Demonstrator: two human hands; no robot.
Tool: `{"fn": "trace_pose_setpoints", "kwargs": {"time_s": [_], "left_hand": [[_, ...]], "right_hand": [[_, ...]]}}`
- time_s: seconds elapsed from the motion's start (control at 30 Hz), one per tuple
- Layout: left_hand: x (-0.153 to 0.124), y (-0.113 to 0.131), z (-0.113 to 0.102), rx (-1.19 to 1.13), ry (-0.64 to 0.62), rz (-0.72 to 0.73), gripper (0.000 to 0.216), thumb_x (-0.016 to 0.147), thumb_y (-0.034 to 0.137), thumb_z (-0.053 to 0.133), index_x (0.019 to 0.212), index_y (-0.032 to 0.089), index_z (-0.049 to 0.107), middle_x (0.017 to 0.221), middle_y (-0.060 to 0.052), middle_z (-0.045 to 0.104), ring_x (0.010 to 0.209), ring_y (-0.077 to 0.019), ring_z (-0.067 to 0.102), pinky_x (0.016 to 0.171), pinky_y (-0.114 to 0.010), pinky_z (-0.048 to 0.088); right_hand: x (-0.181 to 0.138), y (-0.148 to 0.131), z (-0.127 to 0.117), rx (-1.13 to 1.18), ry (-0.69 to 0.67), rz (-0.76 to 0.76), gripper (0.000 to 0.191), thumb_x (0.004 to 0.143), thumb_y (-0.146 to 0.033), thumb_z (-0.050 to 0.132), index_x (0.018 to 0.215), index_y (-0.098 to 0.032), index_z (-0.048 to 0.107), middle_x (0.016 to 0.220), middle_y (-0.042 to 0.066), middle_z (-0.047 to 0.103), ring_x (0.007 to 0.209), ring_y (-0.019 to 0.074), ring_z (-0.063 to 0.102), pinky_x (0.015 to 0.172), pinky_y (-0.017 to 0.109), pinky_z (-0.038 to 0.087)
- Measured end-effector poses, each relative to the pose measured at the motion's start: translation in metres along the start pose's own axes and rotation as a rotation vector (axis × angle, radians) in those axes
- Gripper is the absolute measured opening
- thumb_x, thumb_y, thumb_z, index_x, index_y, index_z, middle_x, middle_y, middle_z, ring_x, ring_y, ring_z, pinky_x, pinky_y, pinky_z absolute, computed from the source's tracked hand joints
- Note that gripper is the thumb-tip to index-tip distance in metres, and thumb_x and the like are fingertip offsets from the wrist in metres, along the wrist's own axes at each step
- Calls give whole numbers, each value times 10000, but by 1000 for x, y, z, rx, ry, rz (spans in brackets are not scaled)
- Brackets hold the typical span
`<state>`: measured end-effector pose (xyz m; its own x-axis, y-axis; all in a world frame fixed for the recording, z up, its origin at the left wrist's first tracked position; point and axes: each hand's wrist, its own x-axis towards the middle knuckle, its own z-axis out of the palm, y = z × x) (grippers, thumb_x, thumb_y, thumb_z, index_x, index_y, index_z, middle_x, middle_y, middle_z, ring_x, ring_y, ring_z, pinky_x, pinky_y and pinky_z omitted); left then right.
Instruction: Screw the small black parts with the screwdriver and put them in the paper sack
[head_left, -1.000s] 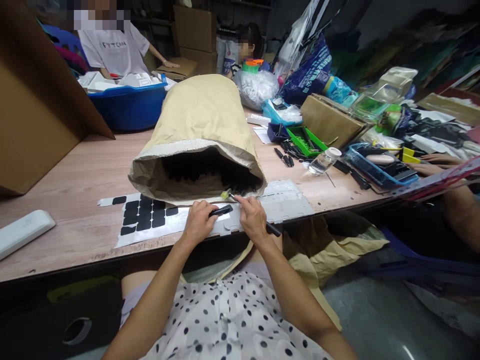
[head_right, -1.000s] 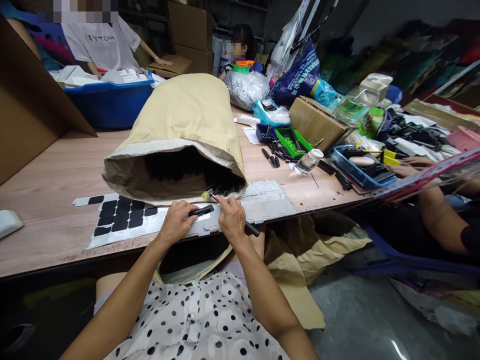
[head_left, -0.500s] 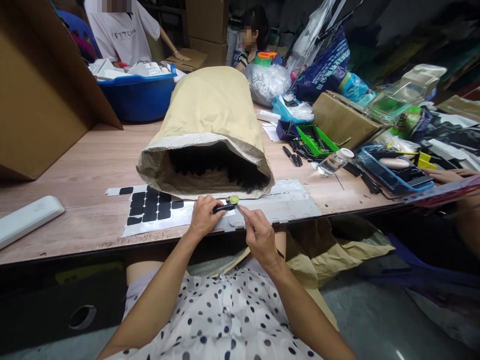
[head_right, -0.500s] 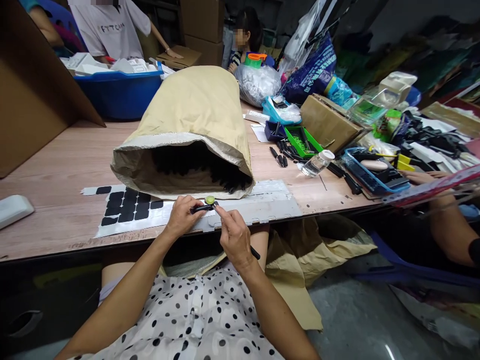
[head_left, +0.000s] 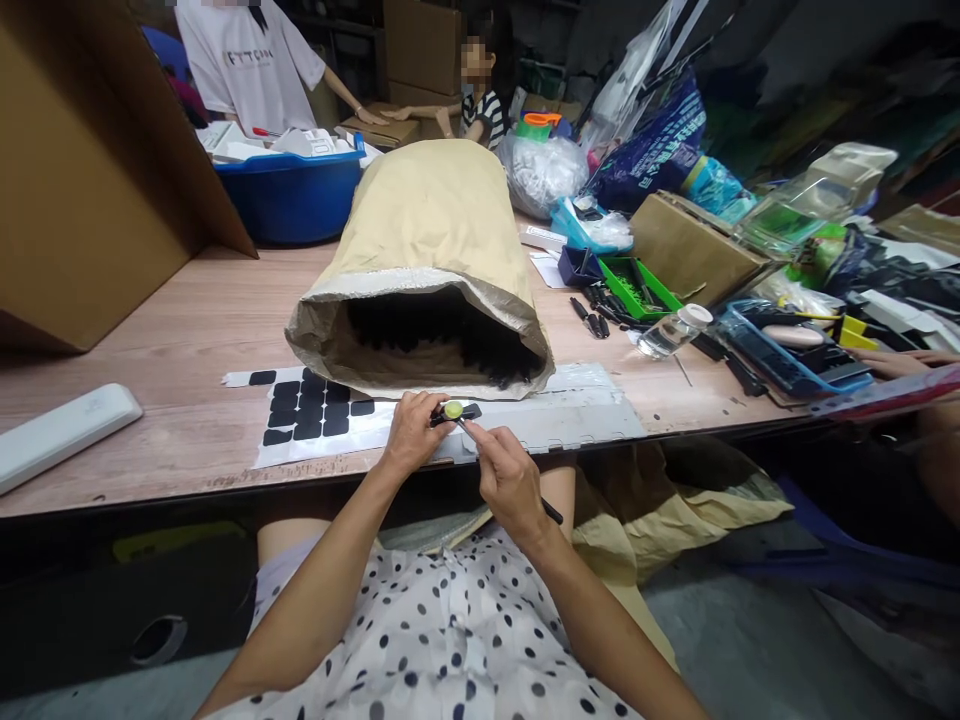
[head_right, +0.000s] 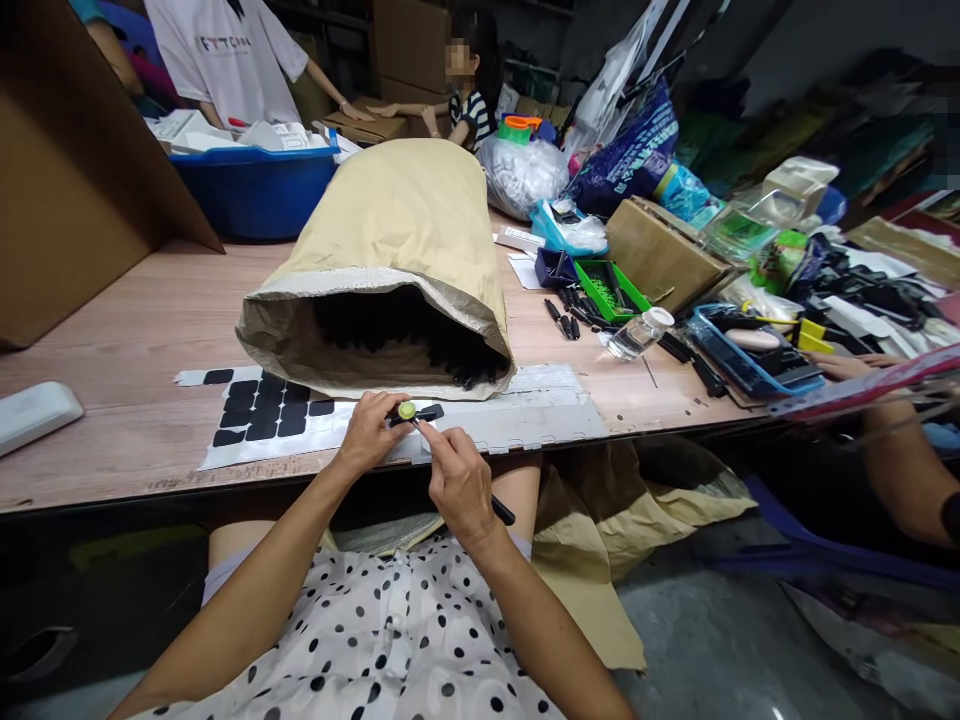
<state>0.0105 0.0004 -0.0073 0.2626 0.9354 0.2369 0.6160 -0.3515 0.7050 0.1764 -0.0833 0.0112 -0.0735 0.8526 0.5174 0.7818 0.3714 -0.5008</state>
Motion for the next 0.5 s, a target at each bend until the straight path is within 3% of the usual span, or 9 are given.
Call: {"fn": "trace_pose_setpoints", "kwargs": {"time_s": [0.23,0.5], "left_hand": [[-3,2,-1,-101,39,-43,385,714,99,688,1071,244,679,874,-3,696,888,-218,587,849,-358,498],[-6,-2,-3,-382,147,-204,231,792,269,615,1011,219,666,906,-20,676,849,-190,645,819,-326,519]], "right_hand": [[14,17,0,-110,33,72,415,984,-146,408,1259,-270,693,840,28,620,800,154,592,727,238,464],[28,52,14,-394,-10,55,418,897,-71,491,1155,-278,747,856,52,628,793,193,497,681,293,362]]}}
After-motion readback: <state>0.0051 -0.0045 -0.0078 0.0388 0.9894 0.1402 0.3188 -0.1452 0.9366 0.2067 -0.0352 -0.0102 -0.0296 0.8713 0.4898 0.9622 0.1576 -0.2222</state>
